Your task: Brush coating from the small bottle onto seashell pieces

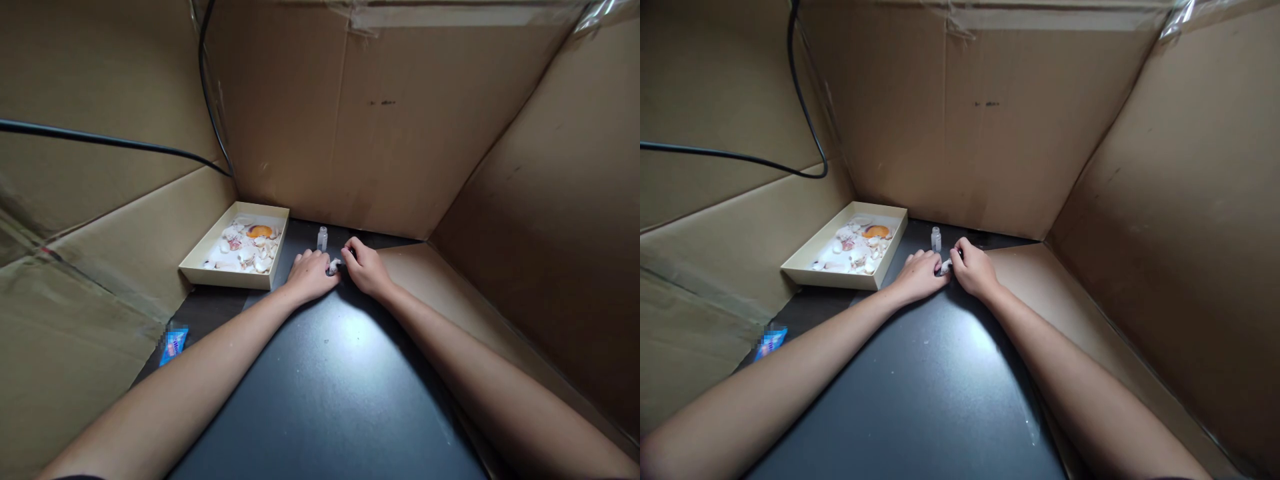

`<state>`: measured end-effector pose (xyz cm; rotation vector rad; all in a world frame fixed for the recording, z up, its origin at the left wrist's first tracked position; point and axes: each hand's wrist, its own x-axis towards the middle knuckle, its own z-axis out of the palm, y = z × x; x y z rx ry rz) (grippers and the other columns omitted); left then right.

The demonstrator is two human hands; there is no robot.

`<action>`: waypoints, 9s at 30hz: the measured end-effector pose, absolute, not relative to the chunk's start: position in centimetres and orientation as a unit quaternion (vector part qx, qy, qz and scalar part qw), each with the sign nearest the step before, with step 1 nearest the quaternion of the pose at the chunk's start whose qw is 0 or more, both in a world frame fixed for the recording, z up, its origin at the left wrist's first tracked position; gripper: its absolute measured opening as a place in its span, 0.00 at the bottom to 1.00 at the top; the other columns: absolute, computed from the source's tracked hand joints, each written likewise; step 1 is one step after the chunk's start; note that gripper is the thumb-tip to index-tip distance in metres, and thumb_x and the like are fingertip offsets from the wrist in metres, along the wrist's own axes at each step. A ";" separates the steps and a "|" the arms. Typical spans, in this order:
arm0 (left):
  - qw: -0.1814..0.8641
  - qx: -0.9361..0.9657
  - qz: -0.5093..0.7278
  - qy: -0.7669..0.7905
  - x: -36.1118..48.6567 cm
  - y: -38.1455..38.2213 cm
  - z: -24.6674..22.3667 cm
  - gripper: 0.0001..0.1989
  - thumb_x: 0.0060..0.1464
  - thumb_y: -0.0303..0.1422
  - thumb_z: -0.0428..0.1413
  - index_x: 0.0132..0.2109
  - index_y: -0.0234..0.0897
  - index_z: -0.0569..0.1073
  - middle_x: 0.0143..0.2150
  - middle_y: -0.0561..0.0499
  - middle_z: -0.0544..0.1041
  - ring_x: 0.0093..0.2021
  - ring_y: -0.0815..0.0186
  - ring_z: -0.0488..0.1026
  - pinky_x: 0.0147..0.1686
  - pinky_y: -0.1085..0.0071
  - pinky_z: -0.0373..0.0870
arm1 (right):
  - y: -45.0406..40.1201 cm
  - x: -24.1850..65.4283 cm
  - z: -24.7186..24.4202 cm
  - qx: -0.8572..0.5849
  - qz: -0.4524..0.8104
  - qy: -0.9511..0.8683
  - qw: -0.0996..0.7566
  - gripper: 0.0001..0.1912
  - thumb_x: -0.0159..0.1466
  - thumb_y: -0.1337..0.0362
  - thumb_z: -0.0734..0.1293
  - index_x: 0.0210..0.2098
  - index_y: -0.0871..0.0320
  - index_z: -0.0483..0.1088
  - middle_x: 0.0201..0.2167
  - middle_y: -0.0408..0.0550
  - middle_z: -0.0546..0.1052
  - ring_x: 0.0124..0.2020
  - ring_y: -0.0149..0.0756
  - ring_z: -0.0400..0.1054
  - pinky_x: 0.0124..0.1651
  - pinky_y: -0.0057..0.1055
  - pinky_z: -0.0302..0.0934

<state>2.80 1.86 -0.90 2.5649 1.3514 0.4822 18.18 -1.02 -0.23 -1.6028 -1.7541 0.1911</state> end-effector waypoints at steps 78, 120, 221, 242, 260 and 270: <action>0.632 0.585 0.395 0.321 3.5 2.6 -0.9 0.14 0.50 0.24 0.54 0.39 0.38 0.56 0.29 0.59 0.66 0.26 0.75 0.70 0.32 0.75 0.65 | -2.1 17.2 0.5 -0.511 0.036 -0.698 0.500 0.11 0.68 0.58 0.55 0.31 0.55 0.60 0.28 0.44 0.67 0.29 0.33 0.60 0.34 0.29 0.55; 0.842 0.329 0.365 0.223 2.6 3.3 -0.3 0.05 0.54 0.21 0.50 0.32 0.32 0.69 0.27 0.52 0.72 0.29 0.67 0.75 0.35 0.69 0.72 | -2.1 17.1 0.4 -0.489 0.036 -0.724 0.485 0.07 0.65 0.66 0.57 0.30 0.56 0.61 0.27 0.42 0.66 0.29 0.32 0.60 0.34 0.29 0.53; 0.849 0.318 0.353 0.230 2.6 3.4 -0.3 0.06 0.51 0.23 0.47 0.31 0.33 0.68 0.23 0.53 0.66 0.22 0.71 0.64 0.22 0.74 0.61 | -2.2 17.2 0.5 -0.522 0.054 -0.705 0.477 0.04 0.62 0.64 0.58 0.34 0.56 0.64 0.25 0.40 0.67 0.24 0.31 0.58 0.31 0.28 0.52; 0.846 0.306 0.356 0.253 2.7 3.3 0.1 0.05 0.50 0.23 0.47 0.32 0.33 0.66 0.24 0.53 0.64 0.21 0.73 0.62 0.19 0.76 0.59 | -2.4 16.9 0.4 -0.517 0.059 -0.723 0.454 0.09 0.67 0.58 0.59 0.37 0.56 0.65 0.24 0.40 0.67 0.23 0.29 0.58 0.29 0.26 0.52; 0.837 0.315 0.359 0.268 2.7 3.2 0.1 0.05 0.49 0.23 0.46 0.33 0.34 0.66 0.25 0.53 0.66 0.21 0.72 0.64 0.21 0.76 0.62 | -2.4 16.8 0.4 -0.523 0.053 -0.726 0.444 0.09 0.67 0.58 0.58 0.34 0.56 0.62 0.23 0.39 0.66 0.24 0.29 0.57 0.30 0.27 0.51; 0.839 0.322 0.359 0.252 2.7 3.4 -0.1 0.05 0.49 0.23 0.46 0.33 0.34 0.66 0.25 0.53 0.66 0.21 0.72 0.63 0.20 0.75 0.61 | -2.4 16.8 0.5 -0.541 0.049 -0.711 0.446 0.07 0.65 0.59 0.58 0.34 0.55 0.61 0.23 0.39 0.65 0.23 0.30 0.57 0.31 0.28 0.51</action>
